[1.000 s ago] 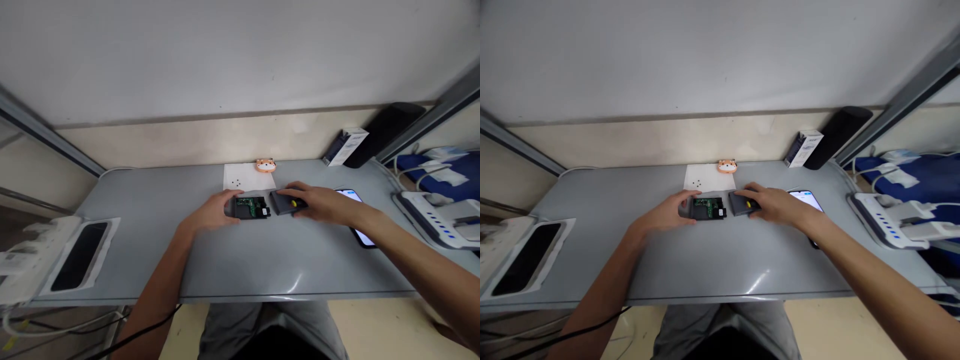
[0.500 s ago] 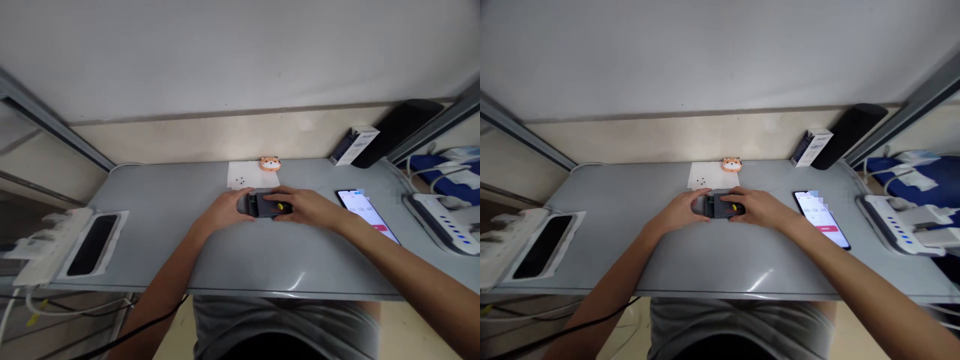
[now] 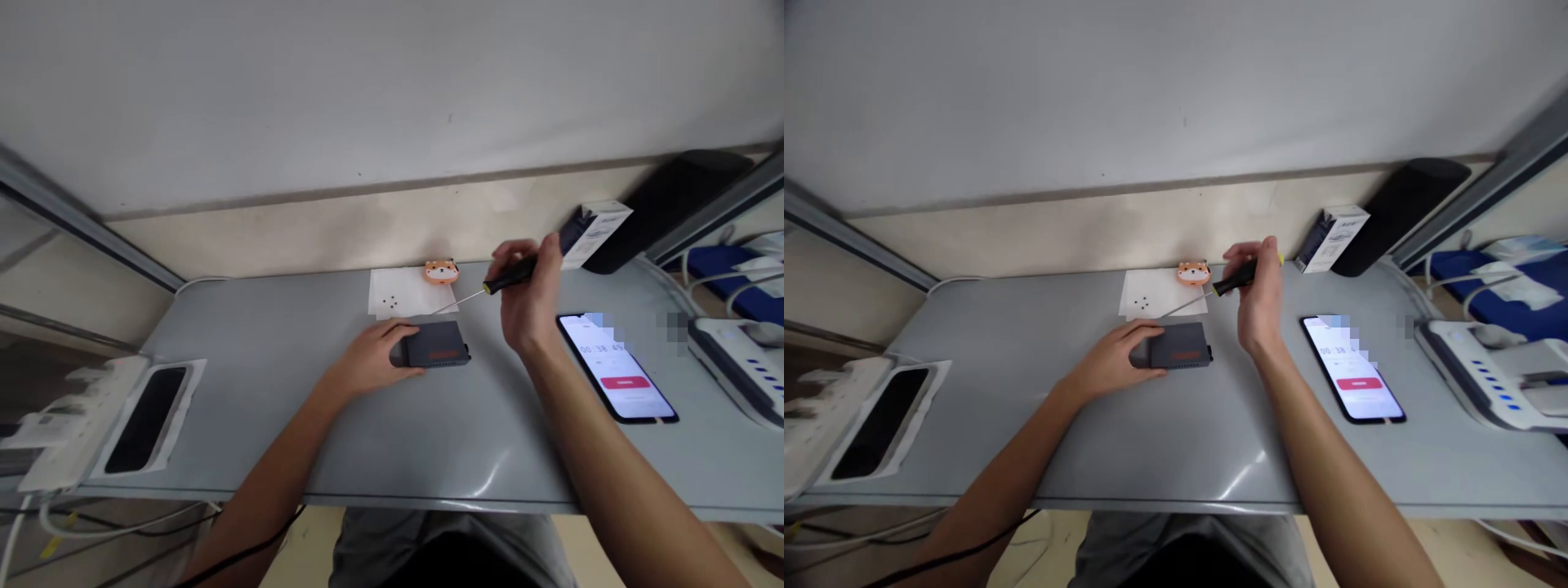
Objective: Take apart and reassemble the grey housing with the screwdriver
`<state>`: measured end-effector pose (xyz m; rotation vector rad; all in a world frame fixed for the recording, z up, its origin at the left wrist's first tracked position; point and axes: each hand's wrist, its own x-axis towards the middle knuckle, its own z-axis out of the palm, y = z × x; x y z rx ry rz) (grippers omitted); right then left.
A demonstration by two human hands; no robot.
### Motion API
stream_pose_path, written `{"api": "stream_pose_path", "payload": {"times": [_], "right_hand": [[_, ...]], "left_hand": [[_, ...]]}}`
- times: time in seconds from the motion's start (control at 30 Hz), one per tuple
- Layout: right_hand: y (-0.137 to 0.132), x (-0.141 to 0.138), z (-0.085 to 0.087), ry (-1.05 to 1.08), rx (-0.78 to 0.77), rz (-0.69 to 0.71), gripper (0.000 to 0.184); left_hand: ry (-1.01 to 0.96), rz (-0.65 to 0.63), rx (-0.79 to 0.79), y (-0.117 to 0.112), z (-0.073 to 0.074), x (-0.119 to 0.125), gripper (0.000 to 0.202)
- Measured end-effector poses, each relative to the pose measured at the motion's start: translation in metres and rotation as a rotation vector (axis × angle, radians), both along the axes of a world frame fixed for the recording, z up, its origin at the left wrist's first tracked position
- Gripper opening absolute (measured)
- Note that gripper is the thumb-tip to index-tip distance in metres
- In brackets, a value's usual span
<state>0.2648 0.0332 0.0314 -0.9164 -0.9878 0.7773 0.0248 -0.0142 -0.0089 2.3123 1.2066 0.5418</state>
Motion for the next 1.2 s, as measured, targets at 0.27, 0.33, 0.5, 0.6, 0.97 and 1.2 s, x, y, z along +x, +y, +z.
{"api": "stream_pose_path", "payload": {"times": [0.27, 0.33, 0.5, 0.6, 0.97, 1.2], "right_hand": [[-0.002, -0.014, -0.045, -0.126, -0.370, 0.079, 0.060], [-0.003, -0.015, -0.048, -0.195, -0.367, 0.122, 0.059], [-0.003, -0.019, -0.050, -0.229, -0.367, 0.164, 0.060], [-0.003, -0.020, -0.051, -0.230, -0.383, 0.194, 0.061], [-0.005, -0.015, -0.044, -0.184, -0.400, 0.175, 0.056], [-0.006, -0.019, -0.047, -0.257, -0.412, 0.210, 0.054]], "left_hand": [[0.001, 0.103, 0.028, -0.003, 0.002, 0.002, 0.036], [-0.034, 0.133, 0.038, -0.002, 0.002, 0.003, 0.031], [-0.100, 0.212, -0.049, -0.001, 0.007, 0.005, 0.030], [-0.149, 0.244, -0.132, -0.001, 0.011, 0.007, 0.034], [-0.279, 0.330, -0.170, -0.002, 0.002, 0.011, 0.056], [-0.245, 0.303, -0.042, -0.001, 0.006, 0.003, 0.048]]}}
